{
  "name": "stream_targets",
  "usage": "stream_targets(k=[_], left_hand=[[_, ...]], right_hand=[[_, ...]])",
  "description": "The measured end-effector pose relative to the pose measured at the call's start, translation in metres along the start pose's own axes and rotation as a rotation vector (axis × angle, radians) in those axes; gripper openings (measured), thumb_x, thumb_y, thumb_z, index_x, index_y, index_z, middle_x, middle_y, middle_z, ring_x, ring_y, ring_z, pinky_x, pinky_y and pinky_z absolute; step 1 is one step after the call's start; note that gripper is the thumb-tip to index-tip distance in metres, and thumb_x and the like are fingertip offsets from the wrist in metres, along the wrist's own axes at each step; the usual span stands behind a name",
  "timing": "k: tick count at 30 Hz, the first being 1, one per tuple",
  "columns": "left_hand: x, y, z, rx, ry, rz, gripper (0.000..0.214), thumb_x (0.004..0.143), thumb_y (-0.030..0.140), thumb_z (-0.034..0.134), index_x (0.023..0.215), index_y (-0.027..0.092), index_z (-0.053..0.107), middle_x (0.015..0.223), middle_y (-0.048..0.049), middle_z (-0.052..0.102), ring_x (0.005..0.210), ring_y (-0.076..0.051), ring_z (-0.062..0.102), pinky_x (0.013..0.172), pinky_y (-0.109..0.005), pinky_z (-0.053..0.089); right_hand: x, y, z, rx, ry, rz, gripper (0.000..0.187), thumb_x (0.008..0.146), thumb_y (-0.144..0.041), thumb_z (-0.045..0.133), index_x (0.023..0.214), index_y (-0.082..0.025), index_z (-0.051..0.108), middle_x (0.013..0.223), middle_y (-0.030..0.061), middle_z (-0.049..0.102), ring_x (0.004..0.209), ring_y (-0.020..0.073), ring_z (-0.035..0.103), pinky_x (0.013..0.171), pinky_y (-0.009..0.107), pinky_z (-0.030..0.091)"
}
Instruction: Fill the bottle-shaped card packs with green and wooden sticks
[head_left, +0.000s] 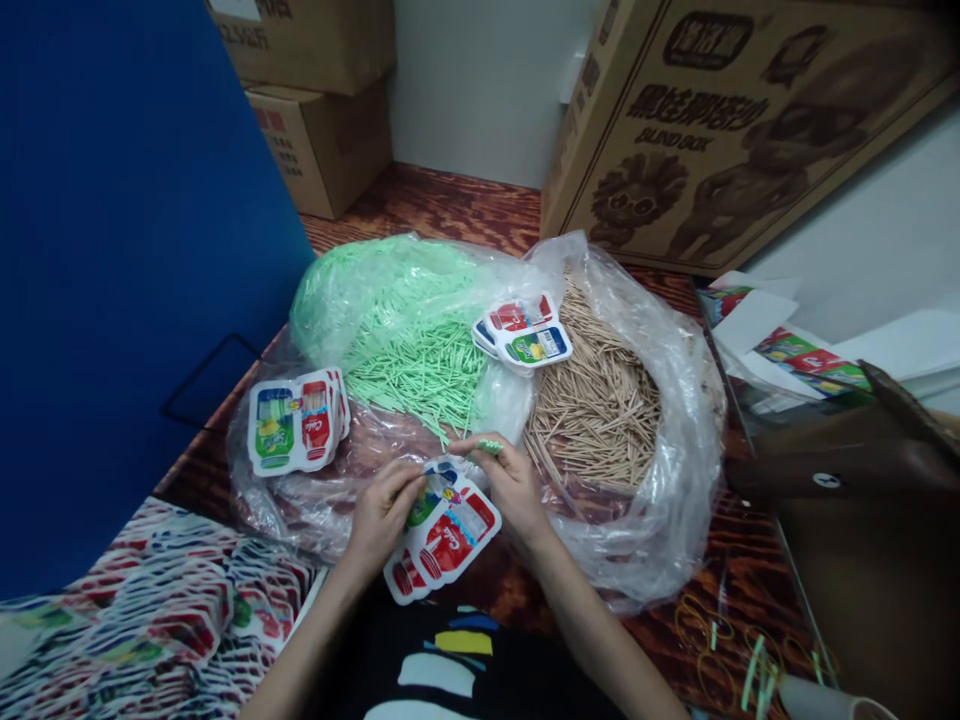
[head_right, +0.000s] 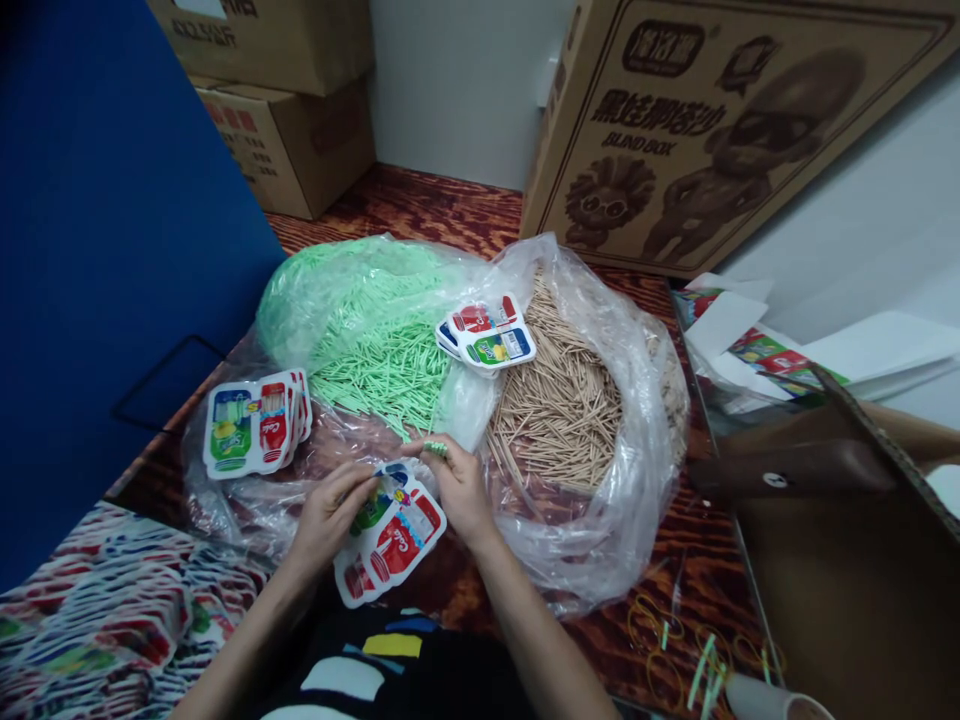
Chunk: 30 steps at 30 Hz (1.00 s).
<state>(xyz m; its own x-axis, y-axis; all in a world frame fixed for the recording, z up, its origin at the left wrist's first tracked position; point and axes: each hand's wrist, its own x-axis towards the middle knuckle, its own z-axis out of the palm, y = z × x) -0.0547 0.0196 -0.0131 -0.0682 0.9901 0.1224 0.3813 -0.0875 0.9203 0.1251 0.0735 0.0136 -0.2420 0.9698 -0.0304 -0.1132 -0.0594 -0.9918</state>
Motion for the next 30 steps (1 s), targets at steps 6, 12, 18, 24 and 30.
stream_targets(k=[6,12,18,24,30], left_hand=[[0.014,0.015,0.010,-0.134,-0.098,-0.085,0.018,0.085,0.028,0.057,0.076,0.017,0.068,0.077,-0.0028,0.064,0.073,-0.016,0.059,0.069,-0.026,0.046],[0.019,0.019,0.022,-0.371,-0.130,-0.268,0.022,0.080,0.034,0.062,0.071,0.016,0.068,0.072,-0.0007,0.060,0.066,-0.014,0.054,0.061,-0.023,0.043],[0.015,0.013,0.028,-0.506,-0.096,-0.409,0.023,0.076,0.039,0.067,0.074,0.016,0.069,0.068,0.0008,0.061,0.061,-0.013,0.053,0.057,-0.022,0.043],[0.014,0.009,0.034,-0.306,-0.052,-0.093,0.019,0.085,0.032,0.060,0.082,0.018,0.072,0.085,-0.0042,0.066,0.083,-0.018,0.060,0.077,-0.029,0.047],[0.016,0.016,0.031,-0.050,-0.151,0.139,0.021,0.091,0.028,0.050,0.091,0.020,0.070,0.085,-0.0053,0.063,0.082,-0.018,0.059,0.075,-0.030,0.045]], right_hand=[[0.023,-0.013,-0.006,0.719,0.067,0.304,0.006,0.081,-0.024,0.066,0.084,-0.021,0.062,0.088,0.0018,0.073,0.087,0.0168,0.068,0.090,0.037,0.052],[0.032,-0.023,-0.010,0.806,0.056,0.405,0.003,0.085,-0.017,0.061,0.083,-0.019,0.061,0.092,0.0029,0.074,0.090,0.0149,0.069,0.089,0.032,0.053],[0.019,-0.021,-0.005,0.655,0.039,0.433,0.012,0.076,-0.023,0.071,0.084,-0.019,0.063,0.087,0.0049,0.075,0.089,0.0216,0.070,0.078,0.035,0.056],[0.007,-0.032,-0.007,0.487,-0.144,0.489,0.023,0.073,-0.031,0.073,0.087,-0.013,0.067,0.088,0.0089,0.075,0.082,0.0225,0.070,0.074,0.034,0.055],[0.012,-0.039,-0.018,0.494,-0.137,0.487,0.022,0.069,-0.028,0.076,0.082,-0.015,0.063,0.088,0.0088,0.075,0.084,0.0226,0.070,0.077,0.035,0.054]])
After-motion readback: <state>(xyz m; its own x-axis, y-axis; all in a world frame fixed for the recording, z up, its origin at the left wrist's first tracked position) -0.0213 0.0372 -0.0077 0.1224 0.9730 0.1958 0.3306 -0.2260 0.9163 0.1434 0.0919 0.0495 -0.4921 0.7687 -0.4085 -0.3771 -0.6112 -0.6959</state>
